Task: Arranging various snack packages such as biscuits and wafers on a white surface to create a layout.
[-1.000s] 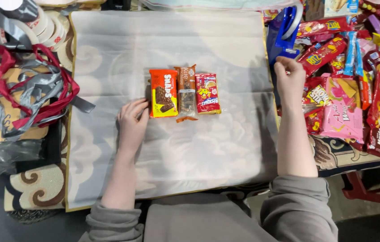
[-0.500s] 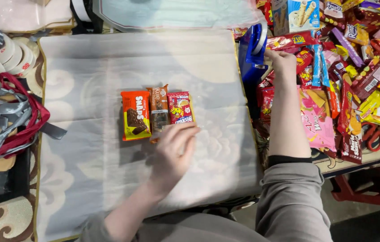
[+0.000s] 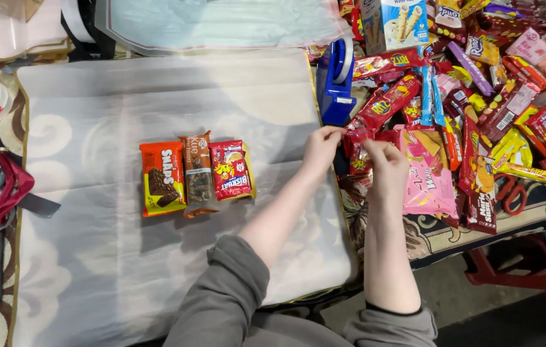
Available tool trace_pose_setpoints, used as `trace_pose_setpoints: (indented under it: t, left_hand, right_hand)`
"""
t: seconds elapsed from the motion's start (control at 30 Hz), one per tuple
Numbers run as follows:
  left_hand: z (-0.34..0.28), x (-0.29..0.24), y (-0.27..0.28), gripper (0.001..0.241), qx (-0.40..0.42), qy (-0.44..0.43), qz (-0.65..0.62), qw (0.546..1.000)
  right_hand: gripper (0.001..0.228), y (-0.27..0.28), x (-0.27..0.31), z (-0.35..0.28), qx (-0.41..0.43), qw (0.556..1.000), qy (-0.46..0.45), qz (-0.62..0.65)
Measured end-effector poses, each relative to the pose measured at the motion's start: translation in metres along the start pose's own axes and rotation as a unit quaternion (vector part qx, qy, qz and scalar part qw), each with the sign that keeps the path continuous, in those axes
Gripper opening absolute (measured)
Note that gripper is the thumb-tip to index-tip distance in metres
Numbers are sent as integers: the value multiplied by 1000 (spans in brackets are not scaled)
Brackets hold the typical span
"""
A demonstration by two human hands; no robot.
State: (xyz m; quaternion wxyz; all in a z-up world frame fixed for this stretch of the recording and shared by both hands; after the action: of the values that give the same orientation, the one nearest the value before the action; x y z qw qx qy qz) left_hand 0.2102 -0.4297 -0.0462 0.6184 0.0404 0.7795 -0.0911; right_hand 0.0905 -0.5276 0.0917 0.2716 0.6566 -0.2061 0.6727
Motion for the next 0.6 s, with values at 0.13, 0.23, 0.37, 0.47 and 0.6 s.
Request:
trace_pose_setpoints:
  t: [0.13,0.23,0.37,0.47,0.6]
  left_hand:
    - [-10,-37,8,28,-33,47,-69,996]
    - [-3,-44,15,27,-71,65,-71,993]
    - [-5,-55,20,17,-104,147,-97,979]
    - [3,-56,21,20,-117,151,-102,976]
    - [-10,-77,22,31,-117,181,-91,972]
  right_hand:
    - [18,30,-24,-57,19,1000,-5,15]
    - [18,43,-14,-99,22,1000,14,9]
    - [23,52,-12,-126,21,999,-11,48]
    - [18,61,-19,-137,13,998,-22,61]
    - [15,69,-19,-151,11,998,-24,66]
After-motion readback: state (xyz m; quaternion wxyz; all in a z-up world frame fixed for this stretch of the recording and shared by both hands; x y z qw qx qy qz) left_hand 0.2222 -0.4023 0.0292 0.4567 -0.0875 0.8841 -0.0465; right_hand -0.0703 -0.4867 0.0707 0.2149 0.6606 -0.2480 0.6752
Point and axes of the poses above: each hand's wrist, its own z-axis towards the middle knuckle, its own y-axis out of the back of the hand, x = y × z, the point moved 7 cm from there along z, towards the middle knuckle, and after that the axes turned 3 degrees about y, right-handed, at the moved point
